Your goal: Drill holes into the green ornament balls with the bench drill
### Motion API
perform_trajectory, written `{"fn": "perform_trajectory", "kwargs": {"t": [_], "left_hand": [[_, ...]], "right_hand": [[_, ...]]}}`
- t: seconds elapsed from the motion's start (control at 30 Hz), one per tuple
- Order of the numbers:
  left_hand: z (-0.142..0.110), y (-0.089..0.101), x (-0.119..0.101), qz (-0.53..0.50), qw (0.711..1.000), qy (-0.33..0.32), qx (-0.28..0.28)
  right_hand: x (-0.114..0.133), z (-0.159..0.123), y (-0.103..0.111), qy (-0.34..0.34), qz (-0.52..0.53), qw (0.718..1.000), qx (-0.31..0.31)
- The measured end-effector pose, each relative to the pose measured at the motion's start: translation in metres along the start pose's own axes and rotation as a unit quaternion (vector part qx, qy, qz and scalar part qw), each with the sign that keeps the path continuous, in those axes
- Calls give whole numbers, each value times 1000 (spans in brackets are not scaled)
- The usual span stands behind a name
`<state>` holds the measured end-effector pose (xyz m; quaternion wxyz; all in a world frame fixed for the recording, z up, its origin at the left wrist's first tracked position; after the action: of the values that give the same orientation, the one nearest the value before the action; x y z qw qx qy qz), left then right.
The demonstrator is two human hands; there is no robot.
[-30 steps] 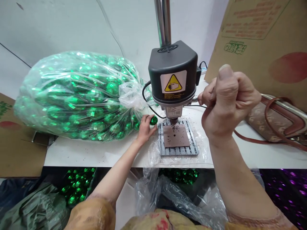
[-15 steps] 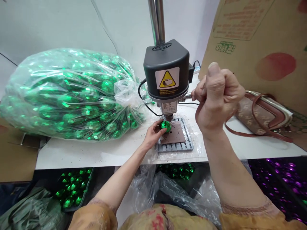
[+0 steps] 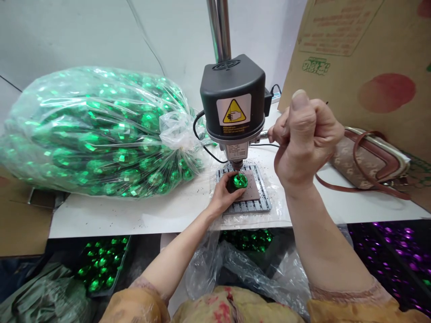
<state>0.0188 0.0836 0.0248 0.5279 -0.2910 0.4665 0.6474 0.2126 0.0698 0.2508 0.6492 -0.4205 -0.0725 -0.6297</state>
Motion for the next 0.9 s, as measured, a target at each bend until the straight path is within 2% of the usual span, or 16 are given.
{"fn": "perform_trajectory", "kwargs": {"t": [0.17,0.37,0.5,0.9], "left_hand": [[0,0,-1,-15,1000,1,6],[-1,-2,0,-28,999,5,15],[-2,-2,1,-34,999,5,12],[-2,-3,2,-32,999,-3,16]], "right_hand": [[0,-9,5,17,6,1000,-6],[6,-21,7,62,54,996,16],[3,-24,9,63,58,996,24],[4,-34,15,117,76,990,7]]}}
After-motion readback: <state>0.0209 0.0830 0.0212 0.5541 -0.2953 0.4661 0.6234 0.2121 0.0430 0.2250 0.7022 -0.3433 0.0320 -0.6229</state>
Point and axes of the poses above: each hand's wrist, its own z-axis towards the middle knuckle, its own y-axis out of the back of the hand, x = y × z, the point moved 10 cm from there along z, towards the middle knuckle, and after that the axes turned 9 degrees about -y, right-handed, at the moved point
